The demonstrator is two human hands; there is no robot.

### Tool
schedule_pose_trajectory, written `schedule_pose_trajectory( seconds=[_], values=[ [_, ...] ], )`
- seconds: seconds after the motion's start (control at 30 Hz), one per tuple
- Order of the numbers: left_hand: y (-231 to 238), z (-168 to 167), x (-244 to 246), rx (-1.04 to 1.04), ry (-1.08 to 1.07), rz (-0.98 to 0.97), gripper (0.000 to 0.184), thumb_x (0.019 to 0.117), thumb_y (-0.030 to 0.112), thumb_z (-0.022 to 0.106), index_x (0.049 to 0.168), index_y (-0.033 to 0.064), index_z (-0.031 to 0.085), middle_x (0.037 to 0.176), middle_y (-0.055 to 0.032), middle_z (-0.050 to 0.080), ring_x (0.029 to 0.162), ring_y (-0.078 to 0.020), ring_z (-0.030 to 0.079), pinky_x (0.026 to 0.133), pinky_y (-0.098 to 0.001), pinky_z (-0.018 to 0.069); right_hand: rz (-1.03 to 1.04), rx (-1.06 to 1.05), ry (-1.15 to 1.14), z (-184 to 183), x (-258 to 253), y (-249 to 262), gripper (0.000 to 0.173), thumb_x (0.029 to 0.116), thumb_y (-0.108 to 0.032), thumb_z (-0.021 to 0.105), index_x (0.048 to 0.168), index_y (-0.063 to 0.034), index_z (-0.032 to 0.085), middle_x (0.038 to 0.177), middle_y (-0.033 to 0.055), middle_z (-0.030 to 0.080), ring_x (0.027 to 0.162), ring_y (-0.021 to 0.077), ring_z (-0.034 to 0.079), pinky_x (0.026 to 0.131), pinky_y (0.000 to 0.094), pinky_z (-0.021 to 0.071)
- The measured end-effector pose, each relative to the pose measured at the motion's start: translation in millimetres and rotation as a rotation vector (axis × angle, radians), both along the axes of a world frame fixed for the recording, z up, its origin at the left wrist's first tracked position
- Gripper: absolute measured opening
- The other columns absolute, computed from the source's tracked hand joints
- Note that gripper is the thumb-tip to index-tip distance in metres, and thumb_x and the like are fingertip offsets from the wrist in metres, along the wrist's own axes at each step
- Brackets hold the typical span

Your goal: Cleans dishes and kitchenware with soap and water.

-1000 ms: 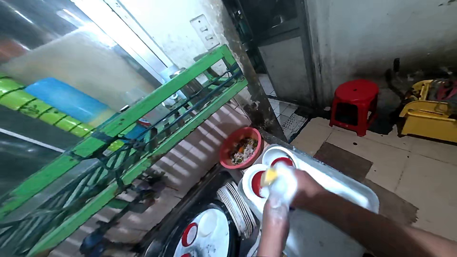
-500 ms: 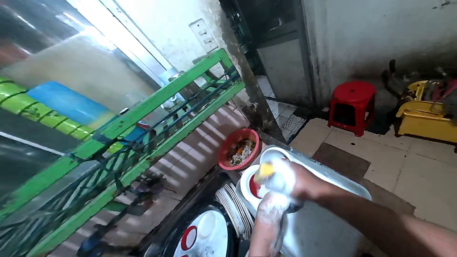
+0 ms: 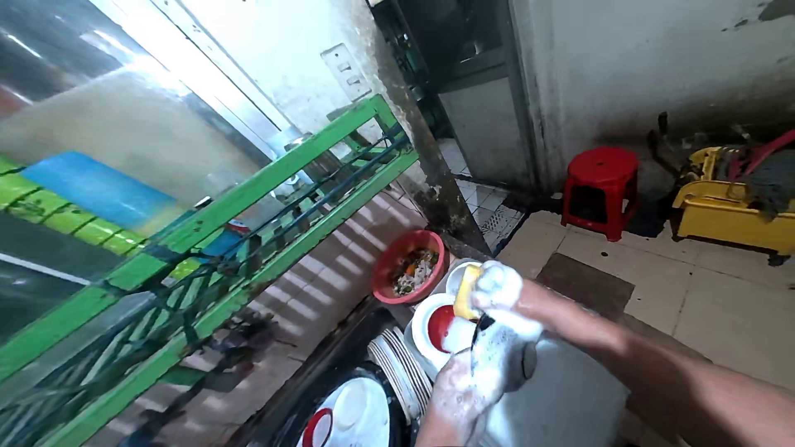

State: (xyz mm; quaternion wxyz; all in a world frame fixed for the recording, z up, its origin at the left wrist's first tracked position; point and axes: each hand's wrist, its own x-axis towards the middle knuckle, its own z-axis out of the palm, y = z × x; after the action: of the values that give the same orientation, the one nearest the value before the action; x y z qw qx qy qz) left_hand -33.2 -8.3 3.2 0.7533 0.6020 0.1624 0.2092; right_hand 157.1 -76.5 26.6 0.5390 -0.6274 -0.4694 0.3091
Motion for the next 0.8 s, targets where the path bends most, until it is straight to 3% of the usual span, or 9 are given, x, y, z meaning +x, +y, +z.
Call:
schedule_pose_trajectory(
  seconds=[0.07, 0.13, 0.27, 0.33, 0.47, 0.57, 0.63, 0.7, 0.8],
  values=[
    [-1.2, 17.5, 1.5, 0.008, 0.231, -0.041, 0.031, 0.0806, -0.014, 0.065, 0.107, 0.003, 0.064, 0.091, 0.0023, 0.073, 0.087, -0.0056, 0.07, 0.082, -0.0256, 0.0593, -0.003, -0.094, -0.297, -3.0, -20.0, 0.3, 0.038, 0.0896, -0.027, 0.073, 0.119, -0.0039, 0.066, 0.103, 0.0171, 0.071, 0.098, 0.0316, 0.069, 0.086, 0.0552, 0.056],
    [-3.8, 21.4, 6.5, 0.054, 0.357, 0.06, 0.025, 0.0818, -0.019, 0.058, 0.093, 0.0038, 0.063, 0.08, 0.0033, 0.071, 0.077, -0.0028, 0.068, 0.075, -0.0222, 0.059, 0.028, -0.143, -0.402, 4.8, -36.6, 0.8, 0.047, 0.0881, -0.034, 0.072, 0.126, -0.0095, 0.062, 0.107, 0.0156, 0.07, 0.103, 0.0339, 0.068, 0.088, 0.0587, 0.0535],
    [-6.5, 4.0, 11.4, 0.084, 0.125, 0.188, 0.041, 0.0918, -0.006, 0.055, 0.132, -0.0121, 0.051, 0.117, -0.0118, 0.067, 0.106, -0.0102, 0.066, 0.096, -0.0291, 0.0556, -0.116, -0.183, -0.106, -7.3, -6.3, 14.1, 0.037, 0.0971, -0.019, 0.069, 0.125, 0.0043, 0.064, 0.119, 0.0238, 0.068, 0.114, 0.0355, 0.065, 0.102, 0.0542, 0.0496],
    [-3.6, -2.7, 20.1, 0.157, 0.099, 0.277, 0.047, 0.0917, -0.003, 0.055, 0.137, -0.013, 0.048, 0.123, -0.0158, 0.064, 0.11, -0.0117, 0.065, 0.098, -0.0294, 0.0547, -0.198, -0.152, -0.093, -18.5, -15.7, 8.9, 0.043, 0.0922, -0.022, 0.073, 0.127, 0.002, 0.063, 0.117, 0.0207, 0.069, 0.112, 0.0319, 0.066, 0.1, 0.0519, 0.052],
    [0.2, -9.6, 16.3, 0.447, 0.319, 0.347, 0.035, 0.0918, -0.007, 0.056, 0.125, -0.0159, 0.054, 0.111, -0.017, 0.067, 0.101, -0.006, 0.064, 0.094, -0.0217, 0.0516, -0.219, 0.091, -0.36, -32.8, -56.4, 2.7, 0.052, 0.0861, -0.027, 0.075, 0.13, -0.0006, 0.065, 0.122, 0.0168, 0.071, 0.117, 0.0286, 0.067, 0.102, 0.0491, 0.0537],
    [-4.1, -12.0, 12.9, 0.35, 0.179, 0.215, 0.034, 0.095, 0.0, 0.058, 0.127, -0.0124, 0.057, 0.114, -0.0131, 0.07, 0.105, -0.0093, 0.068, 0.097, -0.0275, 0.0559, -0.177, -0.128, 0.263, -37.3, -14.4, 13.4, 0.039, 0.096, -0.017, 0.069, 0.13, 0.0004, 0.061, 0.113, 0.0164, 0.069, 0.103, 0.0225, 0.067, 0.092, 0.0423, 0.0552],
    [-6.2, -16.5, 14.4, 0.283, 0.021, 0.177, 0.039, 0.0947, 0.004, 0.062, 0.128, -0.0142, 0.056, 0.117, -0.0119, 0.071, 0.108, -0.0117, 0.068, 0.099, -0.0318, 0.0565, -0.094, -0.047, 0.805, -44.7, 1.1, 12.8, 0.025, 0.1018, -0.023, 0.06, 0.121, -0.0075, 0.061, 0.095, 0.0056, 0.067, 0.082, 0.0127, 0.067, 0.073, 0.0319, 0.058],
    [-9.8, -16.7, 20.1, 0.251, -0.071, 0.21, 0.049, 0.0936, 0.012, 0.067, 0.131, -0.0156, 0.051, 0.119, -0.0097, 0.069, 0.11, -0.0088, 0.066, 0.099, -0.0306, 0.0552, 0.077, 0.093, 1.144, -40.9, -3.8, 7.4, 0.019, 0.1076, -0.024, 0.049, 0.114, -0.009, 0.06, 0.09, 0.0046, 0.069, 0.081, 0.0128, 0.069, 0.071, 0.031, 0.0599],
    [-15.1, -0.1, 31.1, 0.382, 0.049, 0.304, 0.051, 0.0883, 0.012, 0.069, 0.128, -0.0152, 0.052, 0.111, -0.0083, 0.069, 0.101, -0.0023, 0.066, 0.091, -0.0229, 0.056, 0.14, 0.188, 1.43, -39.2, -35.1, 8.2, 0.049, 0.1119, -0.034, 0.016, 0.105, -0.0137, 0.06, 0.085, 0.0023, 0.068, 0.08, 0.0108, 0.068, 0.071, 0.0303, 0.0589]
  ],
)
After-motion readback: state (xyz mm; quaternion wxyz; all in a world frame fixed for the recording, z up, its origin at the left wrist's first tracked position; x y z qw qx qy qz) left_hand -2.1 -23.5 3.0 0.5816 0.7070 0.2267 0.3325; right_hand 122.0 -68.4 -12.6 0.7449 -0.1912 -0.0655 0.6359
